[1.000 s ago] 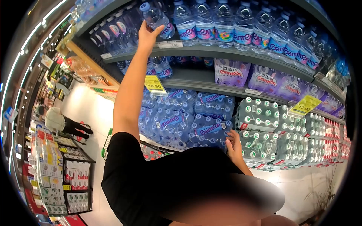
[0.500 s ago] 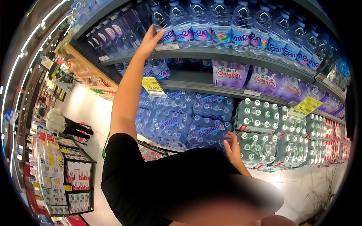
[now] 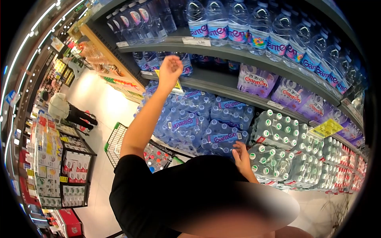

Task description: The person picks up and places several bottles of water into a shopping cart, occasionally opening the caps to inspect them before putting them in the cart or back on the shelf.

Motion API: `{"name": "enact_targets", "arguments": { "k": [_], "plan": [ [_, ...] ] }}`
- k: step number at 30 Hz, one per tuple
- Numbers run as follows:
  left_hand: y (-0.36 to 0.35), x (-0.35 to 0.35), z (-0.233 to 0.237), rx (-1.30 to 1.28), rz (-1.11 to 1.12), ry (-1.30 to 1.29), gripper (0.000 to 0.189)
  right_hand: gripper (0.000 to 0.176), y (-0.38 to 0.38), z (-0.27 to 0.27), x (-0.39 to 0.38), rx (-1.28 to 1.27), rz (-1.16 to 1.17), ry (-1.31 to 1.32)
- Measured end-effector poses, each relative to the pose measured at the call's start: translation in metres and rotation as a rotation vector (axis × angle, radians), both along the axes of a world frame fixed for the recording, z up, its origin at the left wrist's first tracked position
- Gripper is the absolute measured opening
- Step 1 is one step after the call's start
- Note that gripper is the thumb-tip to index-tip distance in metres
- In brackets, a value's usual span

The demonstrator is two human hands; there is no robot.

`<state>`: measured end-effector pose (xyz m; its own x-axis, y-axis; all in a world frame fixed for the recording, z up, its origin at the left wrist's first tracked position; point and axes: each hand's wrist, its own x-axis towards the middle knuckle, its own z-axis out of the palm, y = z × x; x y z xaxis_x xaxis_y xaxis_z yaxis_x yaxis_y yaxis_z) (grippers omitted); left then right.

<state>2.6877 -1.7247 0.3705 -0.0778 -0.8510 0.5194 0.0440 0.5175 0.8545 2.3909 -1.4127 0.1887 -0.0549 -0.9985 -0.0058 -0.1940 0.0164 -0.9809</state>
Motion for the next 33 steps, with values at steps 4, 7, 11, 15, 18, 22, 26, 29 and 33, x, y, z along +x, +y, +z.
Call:
{"name": "enact_targets", "arguments": {
  "k": [4, 7, 11, 15, 18, 22, 26, 29, 33],
  "plan": [
    [0.044, 0.072, -0.037, 0.131, 0.125, -0.017, 0.044, 0.044, -0.019, -0.001, 0.027, -0.018, 0.111, 0.038],
    [0.098, 0.145, -0.061, 0.195, 0.268, -0.053, 0.049, 0.044, -0.035, -0.001, 0.056, 0.021, 0.269, 0.033],
    [0.195, 0.248, -0.108, 0.230, 0.653, -0.210, 0.046, 0.044, -0.057, 0.002, 0.106, 0.048, 0.518, 0.053],
    [0.328, 0.323, -0.155, 0.605, 0.951, -0.113, 0.029, 0.041, -0.072, -0.009, 0.164, 0.015, 0.805, 0.068],
    [0.428, 0.346, -0.185, 0.869, 1.053, -0.006, 0.038, 0.037, -0.075, 0.008, 0.207, -0.001, 1.046, 0.170],
    [0.547, 0.342, -0.284, 1.157, 1.208, -0.569, 0.043, 0.038, -0.078, 0.003, 0.250, -0.052, 1.331, 0.268],
    [0.590, 0.257, -0.325, 1.231, 1.150, -1.062, 0.040, 0.044, -0.079, -0.019, 0.285, -0.226, 1.508, 0.431],
    [0.583, 0.241, -0.324, 1.064, 1.344, -1.128, 0.040, 0.063, -0.075, -0.047, 0.310, -0.388, 1.596, 0.562],
    [0.568, 0.240, -0.312, 1.219, 1.359, -1.116, 0.047, 0.080, -0.065, -0.081, 0.338, -0.618, 1.632, 0.787]
  ]
}}
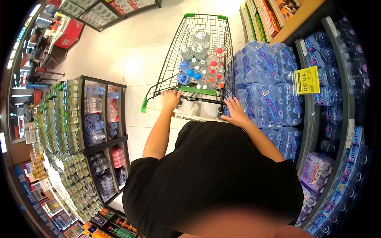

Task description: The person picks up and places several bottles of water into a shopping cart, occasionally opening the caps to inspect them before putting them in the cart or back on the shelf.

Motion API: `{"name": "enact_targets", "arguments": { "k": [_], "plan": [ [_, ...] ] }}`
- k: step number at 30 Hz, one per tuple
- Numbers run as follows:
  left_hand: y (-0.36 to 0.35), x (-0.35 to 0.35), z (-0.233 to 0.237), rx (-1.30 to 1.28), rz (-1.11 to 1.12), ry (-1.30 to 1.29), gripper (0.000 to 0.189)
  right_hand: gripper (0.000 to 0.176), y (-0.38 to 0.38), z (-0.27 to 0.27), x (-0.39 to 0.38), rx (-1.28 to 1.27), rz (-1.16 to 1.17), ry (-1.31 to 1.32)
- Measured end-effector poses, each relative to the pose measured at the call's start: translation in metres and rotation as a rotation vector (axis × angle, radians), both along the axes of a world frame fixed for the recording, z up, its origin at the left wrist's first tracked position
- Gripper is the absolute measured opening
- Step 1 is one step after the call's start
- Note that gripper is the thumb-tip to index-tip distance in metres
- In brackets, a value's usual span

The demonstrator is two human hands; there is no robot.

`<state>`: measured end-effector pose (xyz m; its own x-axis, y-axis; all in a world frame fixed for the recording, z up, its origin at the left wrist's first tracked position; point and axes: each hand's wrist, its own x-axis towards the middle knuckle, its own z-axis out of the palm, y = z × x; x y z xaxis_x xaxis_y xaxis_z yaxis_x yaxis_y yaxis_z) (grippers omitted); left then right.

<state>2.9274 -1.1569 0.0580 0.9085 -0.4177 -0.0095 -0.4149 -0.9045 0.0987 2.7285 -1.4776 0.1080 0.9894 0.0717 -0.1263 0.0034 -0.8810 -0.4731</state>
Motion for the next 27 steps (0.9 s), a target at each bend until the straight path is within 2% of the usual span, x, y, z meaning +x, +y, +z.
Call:
{"name": "enact_targets", "arguments": {
  "k": [3, 7, 9, 12, 15, 16, 21, 23, 26, 27],
  "plan": [
    [0.002, 0.008, -0.001, -0.002, -0.038, 0.024, 0.047, 0.079, 0.003, -0.033, 0.005, -0.096, 0.065, -0.037],
    [-0.005, 0.038, 0.016, 0.183, -0.023, 0.468, 0.059, 0.069, 0.000, -0.037, 0.006, 0.011, 0.017, -0.130],
    [-0.010, 0.058, 0.008, 0.287, -0.053, 0.610, 0.064, 0.064, 0.001, -0.035, 0.009, 0.028, -0.012, -0.169],
    [-0.017, 0.087, -0.006, 0.299, -0.113, 0.827, 0.072, 0.058, 0.005, -0.031, 0.014, 0.026, -0.070, -0.177],
    [-0.024, 0.104, -0.008, 0.274, -0.163, 1.037, 0.071, 0.052, 0.007, -0.030, 0.021, 0.029, -0.120, -0.187],
    [-0.021, 0.109, -0.023, 0.240, -0.155, 1.094, 0.072, 0.051, 0.007, -0.030, 0.023, 0.035, -0.128, -0.180],
    [-0.021, 0.131, -0.046, 0.202, -0.162, 1.222, 0.070, 0.047, 0.010, -0.026, 0.034, 0.033, -0.156, -0.141],
    [-0.021, 0.139, -0.052, 0.271, -0.230, 1.169, 0.070, 0.045, 0.013, -0.025, 0.037, 0.031, -0.163, -0.128],
    [-0.020, 0.144, -0.039, 0.254, -0.184, 1.121, 0.072, 0.045, 0.017, -0.021, 0.045, 0.026, -0.185, -0.096],
    [-0.017, 0.148, -0.048, 0.222, -0.176, 1.112, 0.073, 0.045, 0.020, -0.020, 0.049, 0.027, -0.191, -0.084]
  ]
}}
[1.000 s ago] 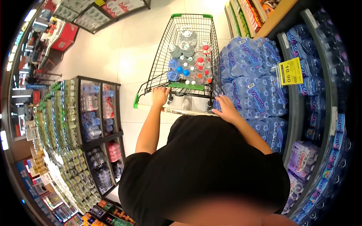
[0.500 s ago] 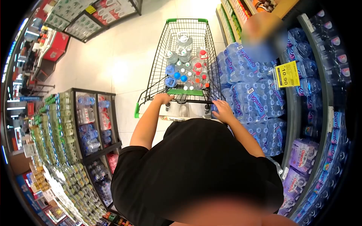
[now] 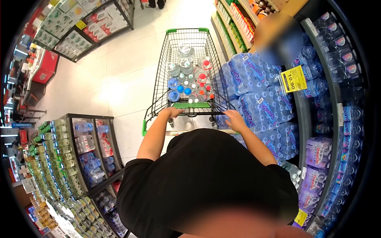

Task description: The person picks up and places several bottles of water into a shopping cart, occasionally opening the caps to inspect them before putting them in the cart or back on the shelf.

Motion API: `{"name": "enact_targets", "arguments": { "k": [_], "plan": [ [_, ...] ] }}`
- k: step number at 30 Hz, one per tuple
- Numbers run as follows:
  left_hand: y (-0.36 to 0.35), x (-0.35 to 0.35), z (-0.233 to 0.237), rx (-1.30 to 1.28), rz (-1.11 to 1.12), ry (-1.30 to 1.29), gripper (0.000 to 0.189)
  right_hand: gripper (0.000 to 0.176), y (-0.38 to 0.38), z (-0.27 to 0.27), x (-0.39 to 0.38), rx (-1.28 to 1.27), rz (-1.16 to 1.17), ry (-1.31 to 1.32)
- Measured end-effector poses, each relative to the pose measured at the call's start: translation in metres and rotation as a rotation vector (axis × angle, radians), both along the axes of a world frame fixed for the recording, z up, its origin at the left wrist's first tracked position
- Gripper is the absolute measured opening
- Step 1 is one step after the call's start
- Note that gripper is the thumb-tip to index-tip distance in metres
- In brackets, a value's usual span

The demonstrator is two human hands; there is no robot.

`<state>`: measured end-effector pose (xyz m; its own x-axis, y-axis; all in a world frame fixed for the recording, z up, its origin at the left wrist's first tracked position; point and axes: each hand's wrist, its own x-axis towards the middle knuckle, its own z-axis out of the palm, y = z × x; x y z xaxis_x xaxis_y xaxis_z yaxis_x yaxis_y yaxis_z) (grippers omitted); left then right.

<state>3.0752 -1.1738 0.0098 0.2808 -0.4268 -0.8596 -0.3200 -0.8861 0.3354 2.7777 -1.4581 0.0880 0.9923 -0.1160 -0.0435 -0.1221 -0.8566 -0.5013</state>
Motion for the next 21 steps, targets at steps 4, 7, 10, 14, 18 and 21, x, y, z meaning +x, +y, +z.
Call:
{"name": "enact_targets", "arguments": {
  "k": [4, 7, 10, 14, 18, 21],
  "plan": [
    [0.007, 0.022, -0.026, -0.011, 0.035, 0.024, 0.066, 0.043, 0.010, -0.001, 0.010, -0.014, -0.026, -0.023],
    [0.011, 0.031, -0.029, -0.053, -0.067, -0.042, 0.055, 0.042, 0.015, -0.004, 0.016, -0.012, -0.042, -0.046],
    [0.018, 0.042, -0.032, -0.066, -0.034, -0.009, 0.048, 0.042, 0.026, -0.007, 0.023, 0.005, -0.040, -0.025],
    [0.024, 0.049, -0.038, -0.099, -0.149, 0.052, 0.055, 0.040, 0.025, -0.022, 0.024, 0.010, -0.058, 0.005],
    [0.024, 0.051, -0.042, -0.093, -0.169, 0.037, 0.061, 0.043, 0.026, -0.034, 0.016, 0.017, -0.079, -0.087],
    [0.021, 0.039, -0.016, -0.118, -0.154, -0.086, 0.063, 0.042, 0.026, -0.032, 0.017, 0.021, -0.089, -0.017]
  ]
}}
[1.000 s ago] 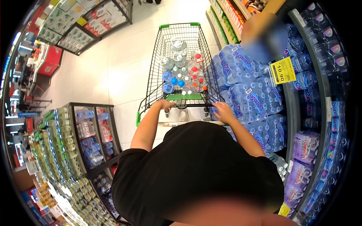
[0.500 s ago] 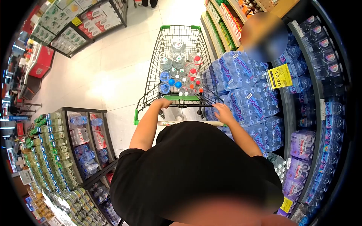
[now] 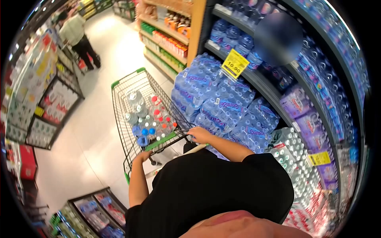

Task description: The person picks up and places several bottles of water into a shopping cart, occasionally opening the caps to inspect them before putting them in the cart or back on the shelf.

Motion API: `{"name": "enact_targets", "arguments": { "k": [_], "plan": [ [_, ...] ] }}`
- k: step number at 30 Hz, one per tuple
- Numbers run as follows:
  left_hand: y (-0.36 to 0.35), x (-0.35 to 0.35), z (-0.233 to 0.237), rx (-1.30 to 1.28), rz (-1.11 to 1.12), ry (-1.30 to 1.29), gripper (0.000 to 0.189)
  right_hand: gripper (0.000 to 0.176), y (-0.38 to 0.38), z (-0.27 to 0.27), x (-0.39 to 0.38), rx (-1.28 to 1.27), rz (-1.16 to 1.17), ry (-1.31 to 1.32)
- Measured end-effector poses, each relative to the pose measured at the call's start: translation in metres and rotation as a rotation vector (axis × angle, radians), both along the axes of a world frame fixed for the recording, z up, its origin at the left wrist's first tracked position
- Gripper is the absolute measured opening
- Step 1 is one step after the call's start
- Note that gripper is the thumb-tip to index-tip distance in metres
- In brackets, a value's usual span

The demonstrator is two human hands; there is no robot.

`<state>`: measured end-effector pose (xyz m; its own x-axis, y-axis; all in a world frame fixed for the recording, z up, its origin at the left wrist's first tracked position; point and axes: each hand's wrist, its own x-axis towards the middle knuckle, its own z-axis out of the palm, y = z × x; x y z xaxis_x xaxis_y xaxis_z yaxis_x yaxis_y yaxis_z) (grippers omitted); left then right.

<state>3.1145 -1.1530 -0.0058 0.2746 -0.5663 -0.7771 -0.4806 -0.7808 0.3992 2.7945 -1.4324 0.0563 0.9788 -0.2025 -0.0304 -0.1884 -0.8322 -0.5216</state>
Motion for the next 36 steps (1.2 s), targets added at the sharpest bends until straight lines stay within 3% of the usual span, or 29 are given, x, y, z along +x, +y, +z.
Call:
{"name": "enact_targets", "arguments": {
  "k": [5, 18, 22, 31, 36],
  "plan": [
    [-0.005, -0.008, 0.030, -0.044, 0.009, 0.051, 0.061, 0.045, 0.002, 0.024, -0.001, 0.005, -0.016, 0.080],
    [0.003, -0.009, 0.017, -0.103, 0.049, -0.090, 0.075, 0.039, 0.002, 0.011, -0.006, 0.036, -0.028, -0.068],
    [0.007, -0.005, 0.006, -0.136, 0.066, -0.170, 0.068, 0.039, 0.003, 0.024, -0.003, 0.010, -0.010, -0.050],
    [-0.006, -0.022, 0.029, -0.093, 0.126, -0.211, 0.062, 0.042, -0.006, 0.024, -0.009, 0.014, 0.017, -0.035],
    [-0.008, -0.028, 0.043, -0.067, 0.154, -0.125, 0.061, 0.039, -0.007, 0.022, -0.013, -0.023, 0.018, -0.019]
  ]
}}
